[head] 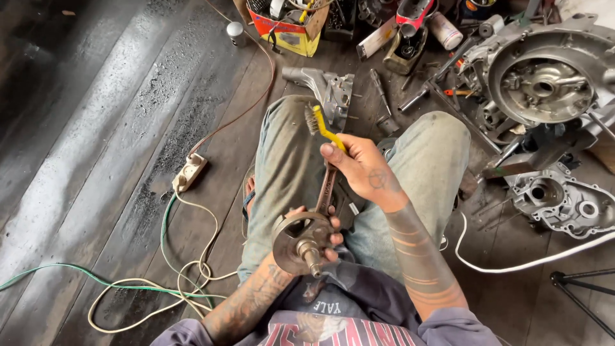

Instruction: The person sits on the floor and uses a yellow brush to clean a cylindrical mechanical part, rotating it to scrub different areas. The person then picks up a larger circular metal component and continues brushing its surfaces and edges.

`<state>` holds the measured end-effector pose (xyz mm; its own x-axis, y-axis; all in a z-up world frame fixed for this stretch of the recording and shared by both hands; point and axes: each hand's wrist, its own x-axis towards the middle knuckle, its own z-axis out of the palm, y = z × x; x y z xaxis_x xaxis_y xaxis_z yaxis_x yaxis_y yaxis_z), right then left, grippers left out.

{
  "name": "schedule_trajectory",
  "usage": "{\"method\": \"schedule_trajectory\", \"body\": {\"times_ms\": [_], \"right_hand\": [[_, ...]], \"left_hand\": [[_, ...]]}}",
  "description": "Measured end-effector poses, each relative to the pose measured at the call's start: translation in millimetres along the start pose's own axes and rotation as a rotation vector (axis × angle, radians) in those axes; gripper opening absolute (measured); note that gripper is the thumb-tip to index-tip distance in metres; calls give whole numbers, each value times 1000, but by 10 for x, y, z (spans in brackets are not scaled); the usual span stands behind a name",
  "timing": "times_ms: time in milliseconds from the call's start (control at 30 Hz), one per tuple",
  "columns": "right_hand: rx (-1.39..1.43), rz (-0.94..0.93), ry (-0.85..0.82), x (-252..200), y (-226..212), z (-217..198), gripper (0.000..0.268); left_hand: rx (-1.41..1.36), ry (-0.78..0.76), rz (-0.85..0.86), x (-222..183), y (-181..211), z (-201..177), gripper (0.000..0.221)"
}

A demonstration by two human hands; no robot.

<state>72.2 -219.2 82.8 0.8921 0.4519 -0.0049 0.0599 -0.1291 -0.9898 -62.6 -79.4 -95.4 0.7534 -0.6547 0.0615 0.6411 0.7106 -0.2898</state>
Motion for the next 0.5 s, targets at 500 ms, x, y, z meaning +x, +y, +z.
{"method": "schedule_trajectory", "body": {"times_ms": [500], "right_hand": [[-442, -170, 323, -949, -52, -221, 15]], "left_hand": [[-159, 24, -100, 56, -109, 27, 56]]}}
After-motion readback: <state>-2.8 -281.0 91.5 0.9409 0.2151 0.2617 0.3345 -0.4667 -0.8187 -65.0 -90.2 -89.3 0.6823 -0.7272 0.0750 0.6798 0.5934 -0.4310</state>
